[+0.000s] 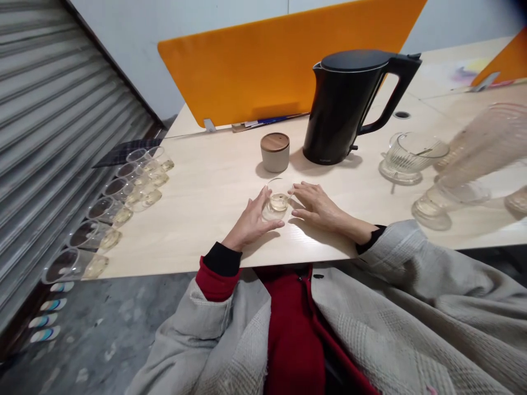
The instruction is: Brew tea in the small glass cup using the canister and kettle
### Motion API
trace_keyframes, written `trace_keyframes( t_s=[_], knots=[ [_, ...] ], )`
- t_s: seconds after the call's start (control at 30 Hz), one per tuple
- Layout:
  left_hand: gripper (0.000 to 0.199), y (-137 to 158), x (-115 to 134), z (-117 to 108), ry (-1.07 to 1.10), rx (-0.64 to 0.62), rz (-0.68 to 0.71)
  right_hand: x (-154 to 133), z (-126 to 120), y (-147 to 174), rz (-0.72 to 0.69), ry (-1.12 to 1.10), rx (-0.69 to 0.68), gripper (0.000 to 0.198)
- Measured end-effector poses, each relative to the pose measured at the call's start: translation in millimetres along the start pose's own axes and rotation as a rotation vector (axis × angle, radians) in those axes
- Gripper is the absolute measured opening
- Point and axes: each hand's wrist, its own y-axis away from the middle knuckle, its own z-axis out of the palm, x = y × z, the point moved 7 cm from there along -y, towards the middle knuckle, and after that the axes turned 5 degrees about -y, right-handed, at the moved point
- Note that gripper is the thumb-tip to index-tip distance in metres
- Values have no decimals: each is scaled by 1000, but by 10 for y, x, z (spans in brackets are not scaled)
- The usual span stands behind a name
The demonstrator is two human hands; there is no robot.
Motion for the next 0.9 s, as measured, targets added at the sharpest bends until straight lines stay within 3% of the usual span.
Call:
trace_keyframes(
  t_s=[0.27, 0.4, 0.5, 0.7, 0.9],
  knots=[
    [101, 86, 11, 91, -48, -32, 15, -30, 26, 108, 6, 6, 1, 69],
    [99, 99, -137, -5, -104, 81, -6, -23, -26, 188, 71, 108, 52, 81],
    [92, 132, -249, -49, -280, 160, -82, -15, -30, 302, 152, 196, 84, 89],
    [83, 205, -138, 190, -627, 12, -219, -64, 140, 412, 211, 312, -18, 104],
    [90, 217, -49, 255, -753, -58, -283, -81, 184, 374, 206, 338, -54, 110]
  ],
)
